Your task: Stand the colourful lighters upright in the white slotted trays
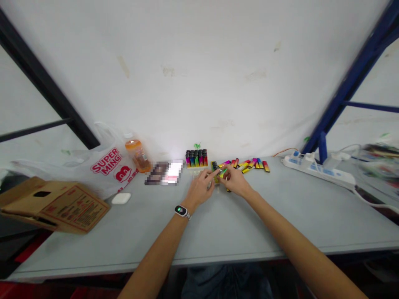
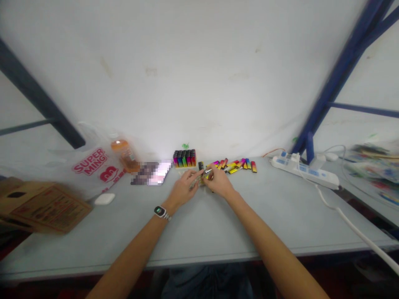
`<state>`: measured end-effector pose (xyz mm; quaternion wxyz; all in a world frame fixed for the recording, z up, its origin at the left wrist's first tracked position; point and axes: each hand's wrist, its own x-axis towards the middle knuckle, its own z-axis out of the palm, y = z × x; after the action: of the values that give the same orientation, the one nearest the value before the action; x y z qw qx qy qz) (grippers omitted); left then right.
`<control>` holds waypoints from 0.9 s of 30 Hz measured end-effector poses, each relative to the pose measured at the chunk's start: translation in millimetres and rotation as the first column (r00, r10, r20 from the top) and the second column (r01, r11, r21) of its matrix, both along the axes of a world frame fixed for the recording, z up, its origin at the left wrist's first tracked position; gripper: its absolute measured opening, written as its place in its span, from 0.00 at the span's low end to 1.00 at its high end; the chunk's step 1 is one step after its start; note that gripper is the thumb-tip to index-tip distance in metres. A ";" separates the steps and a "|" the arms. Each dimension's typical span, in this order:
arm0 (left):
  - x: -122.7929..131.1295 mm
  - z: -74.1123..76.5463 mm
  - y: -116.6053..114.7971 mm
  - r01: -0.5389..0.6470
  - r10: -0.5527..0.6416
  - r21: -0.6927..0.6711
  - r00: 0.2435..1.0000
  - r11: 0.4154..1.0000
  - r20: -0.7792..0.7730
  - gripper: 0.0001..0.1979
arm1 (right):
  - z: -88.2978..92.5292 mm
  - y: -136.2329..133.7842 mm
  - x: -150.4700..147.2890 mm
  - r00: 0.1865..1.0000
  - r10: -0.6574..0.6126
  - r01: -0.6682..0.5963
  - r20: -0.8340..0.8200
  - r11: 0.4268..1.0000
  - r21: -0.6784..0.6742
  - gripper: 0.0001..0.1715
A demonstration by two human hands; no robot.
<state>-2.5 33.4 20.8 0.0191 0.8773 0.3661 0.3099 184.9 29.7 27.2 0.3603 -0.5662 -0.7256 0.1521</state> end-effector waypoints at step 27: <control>3.3 -6.9 -10.7 0.100 -0.044 -0.177 0.955 0.979 0.293 0.08 | -13.5 -32.4 2.6 0.644 -0.010 -0.438 -0.765 0.815 -0.379 0.19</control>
<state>0.7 22.7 13.9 0.1667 0.8299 0.3548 0.3969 187.5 -2.7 13.7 0.4275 -0.4374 -0.5089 0.6057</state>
